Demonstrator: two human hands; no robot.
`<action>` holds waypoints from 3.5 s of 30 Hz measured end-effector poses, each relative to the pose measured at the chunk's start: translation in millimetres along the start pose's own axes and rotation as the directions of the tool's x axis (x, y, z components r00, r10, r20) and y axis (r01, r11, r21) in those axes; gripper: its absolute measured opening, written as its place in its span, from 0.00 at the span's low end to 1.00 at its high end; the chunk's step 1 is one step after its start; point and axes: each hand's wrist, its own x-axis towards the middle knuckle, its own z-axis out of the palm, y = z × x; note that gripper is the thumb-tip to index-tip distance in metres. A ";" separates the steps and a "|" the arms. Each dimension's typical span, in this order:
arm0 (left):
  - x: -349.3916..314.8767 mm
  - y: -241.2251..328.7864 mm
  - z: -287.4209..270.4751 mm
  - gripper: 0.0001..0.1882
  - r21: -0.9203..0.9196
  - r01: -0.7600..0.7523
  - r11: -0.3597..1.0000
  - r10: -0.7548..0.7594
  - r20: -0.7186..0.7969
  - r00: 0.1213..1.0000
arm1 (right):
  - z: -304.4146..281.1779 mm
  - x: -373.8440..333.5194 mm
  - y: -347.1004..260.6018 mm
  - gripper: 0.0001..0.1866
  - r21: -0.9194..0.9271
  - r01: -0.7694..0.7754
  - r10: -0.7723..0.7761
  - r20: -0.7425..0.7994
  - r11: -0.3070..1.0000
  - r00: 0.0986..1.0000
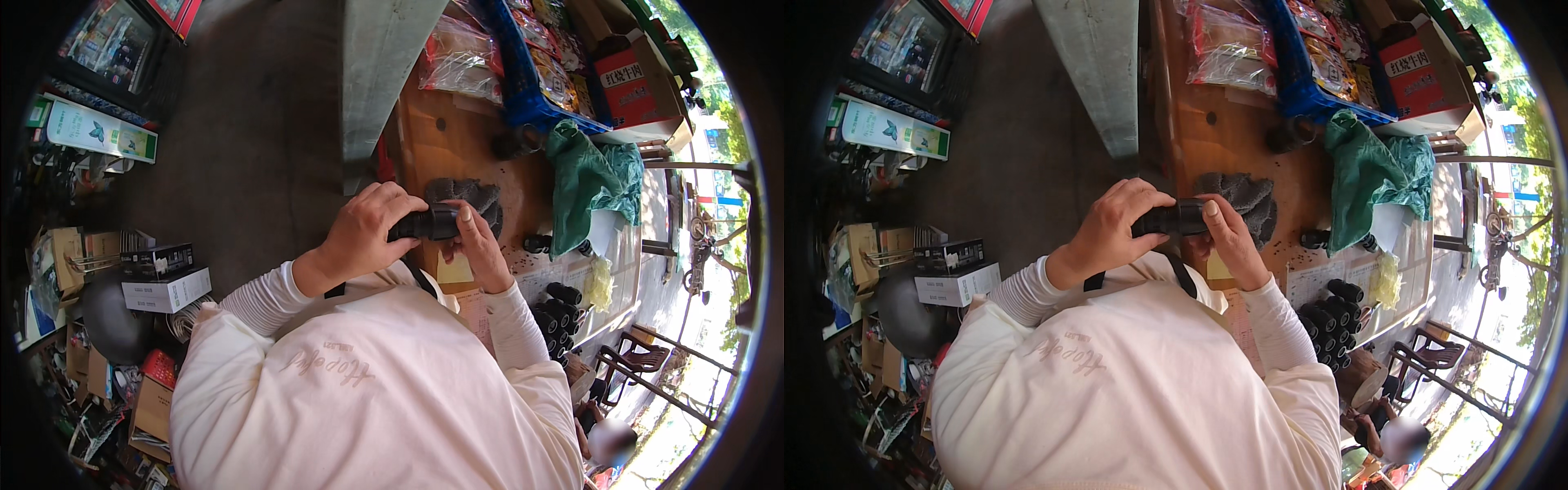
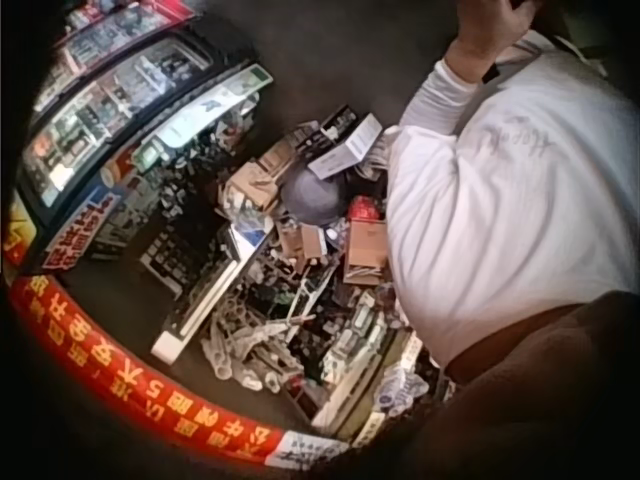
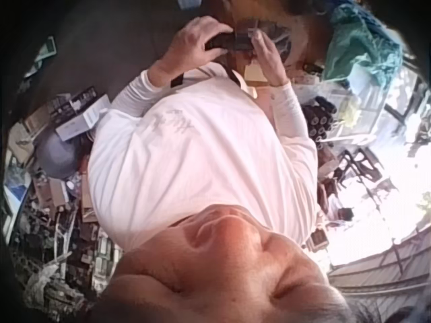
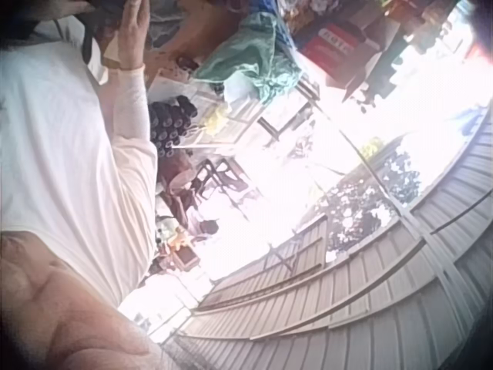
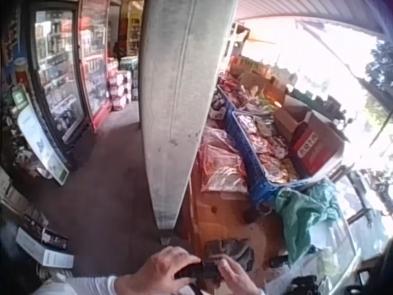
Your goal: The person repeatedly picks up small black cylindrical parts from a table, wipes them with a cloth, and attempts to fit them together. The person handles the parts one at a time, rotating and inspecting them before placing them back on the table.
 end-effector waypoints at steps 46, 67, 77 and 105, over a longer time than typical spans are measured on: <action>-8.8 -3.9 -29.9 0.19 -0.482 0.490 0.726 -0.276 0.448 0.850 | -4.6 -6.4 21.6 0.28 0.357 0.067 -0.187 0.312 0.932 0.932; -12.2 -8.5 -12.0 0.20 -0.390 0.330 0.860 -0.211 0.317 0.925 | 5.5 -28.7 -28.0 0.32 -0.608 0.382 -0.309 0.228 0.696 0.924; -11.3 -12.3 -12.9 0.18 -0.583 0.585 0.563 -0.249 0.556 0.793 | -8.5 -25.4 -19.3 0.29 -0.642 0.514 -0.425 0.306 0.568 0.852; -8.9 -12.9 -1.7 0.23 -0.625 0.673 0.395 -0.219 0.648 0.730 | -10.4 -32.8 -37.0 0.21 -0.697 0.482 -0.395 0.300 0.531 0.868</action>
